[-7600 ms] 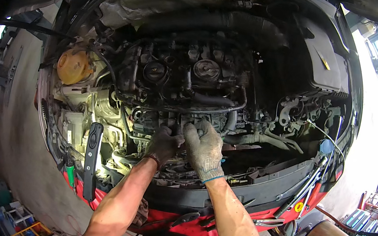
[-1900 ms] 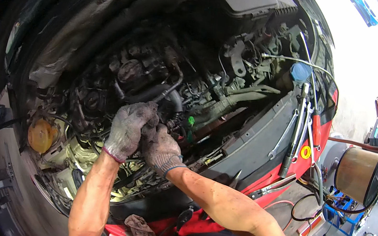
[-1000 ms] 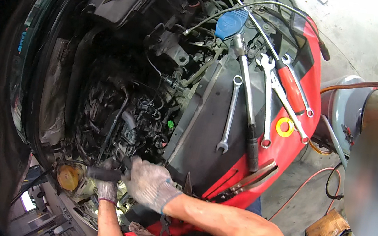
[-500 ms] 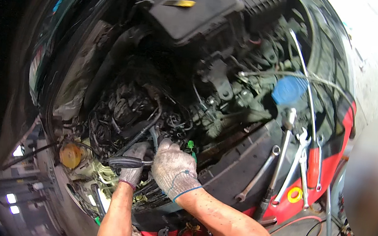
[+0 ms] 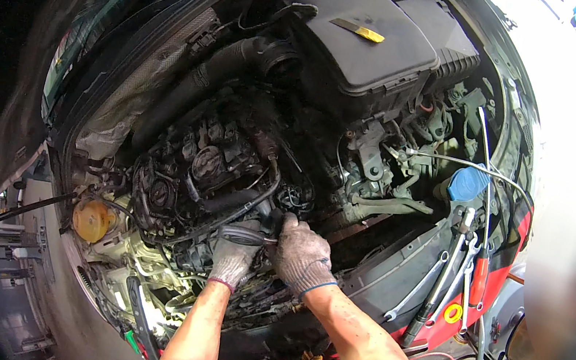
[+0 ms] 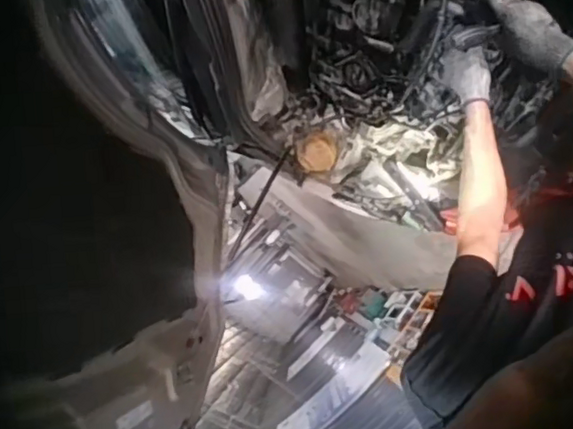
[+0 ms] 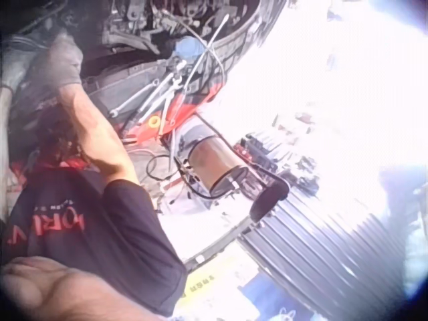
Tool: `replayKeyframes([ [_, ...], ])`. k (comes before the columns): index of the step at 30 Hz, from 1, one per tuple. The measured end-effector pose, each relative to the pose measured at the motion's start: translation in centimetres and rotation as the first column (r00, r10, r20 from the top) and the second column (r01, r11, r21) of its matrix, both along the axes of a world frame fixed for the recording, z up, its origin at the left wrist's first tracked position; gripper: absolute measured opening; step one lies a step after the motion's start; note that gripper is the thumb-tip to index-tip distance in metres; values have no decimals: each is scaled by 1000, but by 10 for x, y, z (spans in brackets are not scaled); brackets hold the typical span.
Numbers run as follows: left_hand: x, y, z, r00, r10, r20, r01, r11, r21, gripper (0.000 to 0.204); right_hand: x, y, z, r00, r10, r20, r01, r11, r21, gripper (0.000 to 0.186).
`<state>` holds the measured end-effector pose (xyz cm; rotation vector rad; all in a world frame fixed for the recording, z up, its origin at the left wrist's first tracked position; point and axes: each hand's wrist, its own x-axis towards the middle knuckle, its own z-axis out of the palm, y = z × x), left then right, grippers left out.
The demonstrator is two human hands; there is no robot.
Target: The person works on a car engine with the hood open, using a work light and various hand tools to remove and reattach hoses and components. The person manipulates engine parts and tools throughout the clip.
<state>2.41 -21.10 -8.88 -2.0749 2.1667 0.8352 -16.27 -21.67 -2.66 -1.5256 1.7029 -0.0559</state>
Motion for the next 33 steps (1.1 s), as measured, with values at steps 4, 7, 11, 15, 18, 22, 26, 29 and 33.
replayKeyframes([
  [4,19,15,-27,976,133,-174,-150,985,-89,34,2,3,8,1000,-1,9,1,1000,-12,63],
  [7,23,17,-32,978,92,-188,-114,987,-112,34,2,5,4,1000,9,15,-8,1000,-21,61],
  [11,16,17,-26,963,120,-240,-164,971,-175,35,5,12,-6,999,-10,33,12,998,-56,60],
  [15,5,17,-10,933,234,-272,-267,960,-88,37,5,19,-16,997,-40,65,46,995,-85,59],
  [18,5,18,-10,899,280,-338,-310,950,-36,38,5,19,-9,999,-13,45,16,998,-61,57],
  [22,-1,13,1,933,229,-278,-260,962,-79,39,3,22,-20,994,-66,87,74,993,-94,60],
  [26,4,15,-6,949,209,-236,-240,964,-111,39,11,21,-19,996,-61,69,63,998,-27,58],
  [29,-5,9,18,925,337,-177,-329,941,73,36,8,13,-19,974,-164,159,140,978,155,56],
  [33,13,16,8,750,317,-580,-403,915,-21,41,10,17,-26,996,-42,77,33,992,119,54],
])
